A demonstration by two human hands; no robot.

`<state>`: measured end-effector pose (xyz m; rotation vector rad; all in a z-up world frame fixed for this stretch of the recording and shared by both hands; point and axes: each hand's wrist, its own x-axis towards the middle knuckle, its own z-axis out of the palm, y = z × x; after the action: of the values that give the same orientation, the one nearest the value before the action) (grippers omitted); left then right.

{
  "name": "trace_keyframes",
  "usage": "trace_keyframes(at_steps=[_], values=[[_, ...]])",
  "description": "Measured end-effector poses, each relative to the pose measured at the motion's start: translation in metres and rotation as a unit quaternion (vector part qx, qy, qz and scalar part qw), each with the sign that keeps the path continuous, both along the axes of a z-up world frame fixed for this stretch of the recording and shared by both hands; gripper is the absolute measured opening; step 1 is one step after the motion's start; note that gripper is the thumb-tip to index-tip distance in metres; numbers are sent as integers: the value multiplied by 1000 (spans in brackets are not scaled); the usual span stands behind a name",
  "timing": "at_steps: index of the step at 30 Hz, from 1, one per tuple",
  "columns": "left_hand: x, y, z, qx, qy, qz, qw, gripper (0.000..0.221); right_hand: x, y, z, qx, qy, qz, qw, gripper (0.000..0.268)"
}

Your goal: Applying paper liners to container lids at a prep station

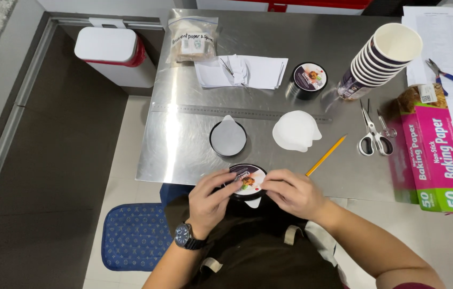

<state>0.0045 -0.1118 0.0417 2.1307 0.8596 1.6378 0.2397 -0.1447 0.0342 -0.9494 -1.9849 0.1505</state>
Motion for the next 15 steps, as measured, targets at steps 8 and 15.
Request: trace_keyframes(at_steps=[8, 15], values=[[4, -4, -3, 33, -41, -9, 999, 16, -21, -5, 22, 57, 128, 33, 990, 25], [8, -12, -8, -27, -114, -57, 992, 19, -26, 2, 12, 186, 149, 85, 967, 8]])
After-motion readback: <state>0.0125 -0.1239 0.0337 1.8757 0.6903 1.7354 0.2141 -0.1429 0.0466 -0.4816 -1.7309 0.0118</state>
